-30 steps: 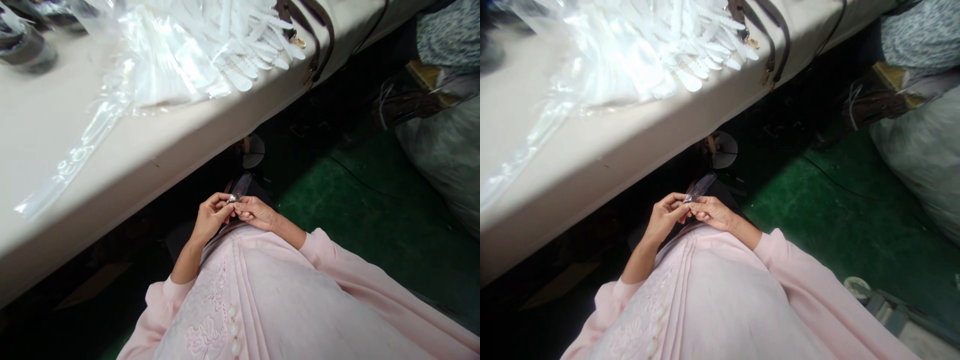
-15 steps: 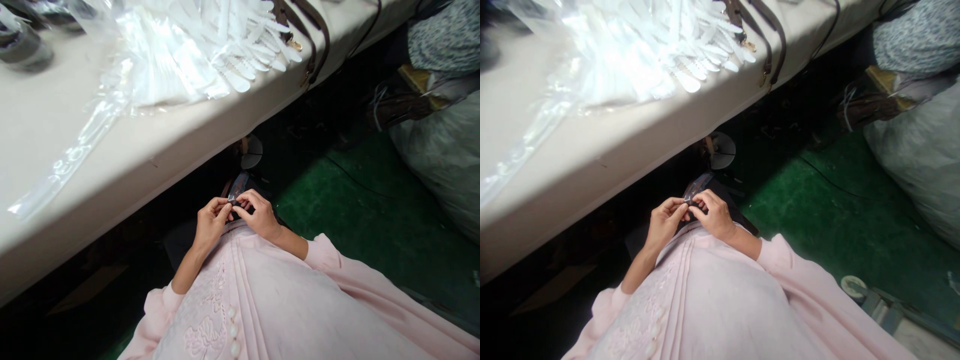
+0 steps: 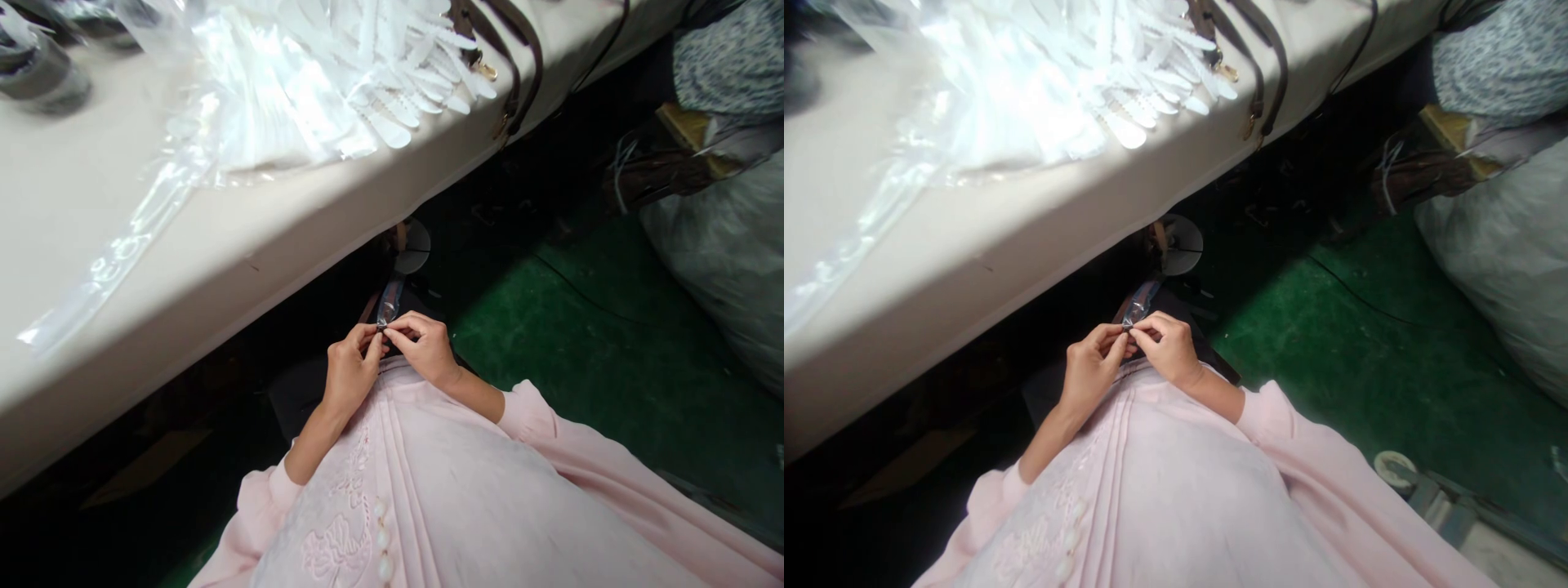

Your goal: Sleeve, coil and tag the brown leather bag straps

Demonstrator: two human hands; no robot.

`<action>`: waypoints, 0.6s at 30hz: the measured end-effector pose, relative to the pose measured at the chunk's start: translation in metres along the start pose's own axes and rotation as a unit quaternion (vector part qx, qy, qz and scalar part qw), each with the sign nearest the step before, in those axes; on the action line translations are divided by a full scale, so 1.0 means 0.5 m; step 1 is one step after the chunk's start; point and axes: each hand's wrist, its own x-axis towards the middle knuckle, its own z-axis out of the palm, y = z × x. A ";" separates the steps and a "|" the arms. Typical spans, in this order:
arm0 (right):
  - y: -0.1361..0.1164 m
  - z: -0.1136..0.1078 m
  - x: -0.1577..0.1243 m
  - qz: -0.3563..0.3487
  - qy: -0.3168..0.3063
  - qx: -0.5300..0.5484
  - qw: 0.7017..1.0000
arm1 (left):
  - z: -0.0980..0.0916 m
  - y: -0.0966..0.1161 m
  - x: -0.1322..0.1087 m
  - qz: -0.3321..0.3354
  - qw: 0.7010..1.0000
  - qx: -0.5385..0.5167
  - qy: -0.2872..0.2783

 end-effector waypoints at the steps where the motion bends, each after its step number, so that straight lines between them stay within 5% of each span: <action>1: 0.002 0.000 0.001 0.008 -0.002 0.013 1.000 | 0.000 -0.001 0.000 0.001 1.000 0.000 0.002; 10: 0.001 -0.002 0.012 0.015 -0.003 -0.043 0.999 | 0.004 -0.006 -0.004 0.015 1.000 0.002 0.005; 18: -0.006 -0.004 0.000 -0.149 0.002 -0.226 0.963 | 0.013 0.006 0.002 -0.023 0.999 -0.035 0.035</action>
